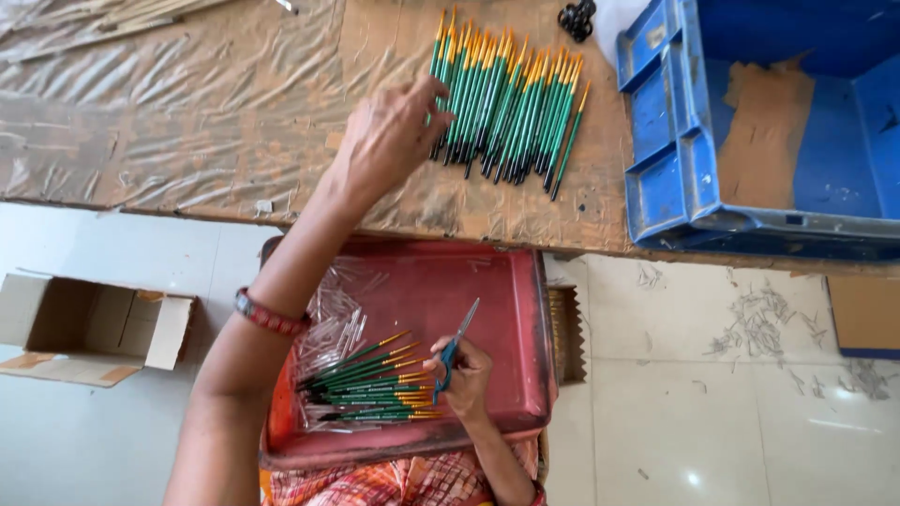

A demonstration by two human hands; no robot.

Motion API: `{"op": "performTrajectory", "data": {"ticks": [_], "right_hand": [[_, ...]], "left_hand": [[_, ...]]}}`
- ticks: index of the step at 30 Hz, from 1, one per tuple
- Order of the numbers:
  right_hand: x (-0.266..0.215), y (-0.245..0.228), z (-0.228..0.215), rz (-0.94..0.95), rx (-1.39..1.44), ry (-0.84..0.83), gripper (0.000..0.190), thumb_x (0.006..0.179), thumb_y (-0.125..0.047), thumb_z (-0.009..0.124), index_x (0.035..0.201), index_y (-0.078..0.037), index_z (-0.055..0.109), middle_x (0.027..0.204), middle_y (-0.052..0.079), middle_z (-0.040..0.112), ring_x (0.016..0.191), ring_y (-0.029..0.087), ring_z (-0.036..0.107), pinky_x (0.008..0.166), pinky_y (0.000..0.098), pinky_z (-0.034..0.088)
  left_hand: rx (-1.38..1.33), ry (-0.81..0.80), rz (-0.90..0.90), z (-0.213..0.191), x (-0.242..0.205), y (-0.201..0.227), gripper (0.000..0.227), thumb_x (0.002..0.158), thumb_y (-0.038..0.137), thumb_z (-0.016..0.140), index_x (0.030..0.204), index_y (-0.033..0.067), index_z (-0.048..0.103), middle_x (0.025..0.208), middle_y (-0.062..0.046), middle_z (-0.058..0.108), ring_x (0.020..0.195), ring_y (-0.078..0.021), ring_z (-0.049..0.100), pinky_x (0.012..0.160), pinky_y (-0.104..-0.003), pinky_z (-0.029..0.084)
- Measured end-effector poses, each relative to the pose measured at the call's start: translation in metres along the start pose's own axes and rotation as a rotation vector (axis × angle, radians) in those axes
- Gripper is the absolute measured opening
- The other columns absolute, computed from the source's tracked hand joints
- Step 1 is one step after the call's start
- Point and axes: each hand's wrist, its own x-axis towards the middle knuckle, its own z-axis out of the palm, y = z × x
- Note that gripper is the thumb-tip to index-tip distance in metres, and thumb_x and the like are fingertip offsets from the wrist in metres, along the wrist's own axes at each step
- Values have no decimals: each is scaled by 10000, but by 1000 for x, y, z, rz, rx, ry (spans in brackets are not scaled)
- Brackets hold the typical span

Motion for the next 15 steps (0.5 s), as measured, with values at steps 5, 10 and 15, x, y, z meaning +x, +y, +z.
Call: {"op": "performTrajectory", "data": {"ticks": [5, 10, 15], "right_hand": [[0, 2, -2, 62, 4, 18, 424, 760, -380, 924, 881, -41, 701, 656, -90, 501, 601, 13, 436, 516, 222, 308], [8, -8, 1, 6, 46, -13, 427, 762, -373, 934, 864, -27, 705, 619, -99, 461, 572, 9, 389, 499, 236, 252], [11, -11, -1, -55, 27, -28, 434, 766, -396, 922, 874, -35, 708, 605, -97, 473, 557, 12, 405, 484, 251, 264]], "left_hand": [[482, -148, -254, 13, 95, -67, 713, 934, 628, 718, 1188, -31, 626, 1184, -276, 659, 1090, -410, 646, 902, -490, 528], [574, -384, -389, 26, 155, -77, 656, 824, 566, 772, 1191, 26, 715, 1273, -225, 693, 1191, -346, 661, 1011, -437, 529], [637, -429, -531, 37, 170, -62, 609, 783, 461, 818, 1250, 90, 695, 1354, -163, 640, 1233, -298, 629, 1018, -395, 525]]}}
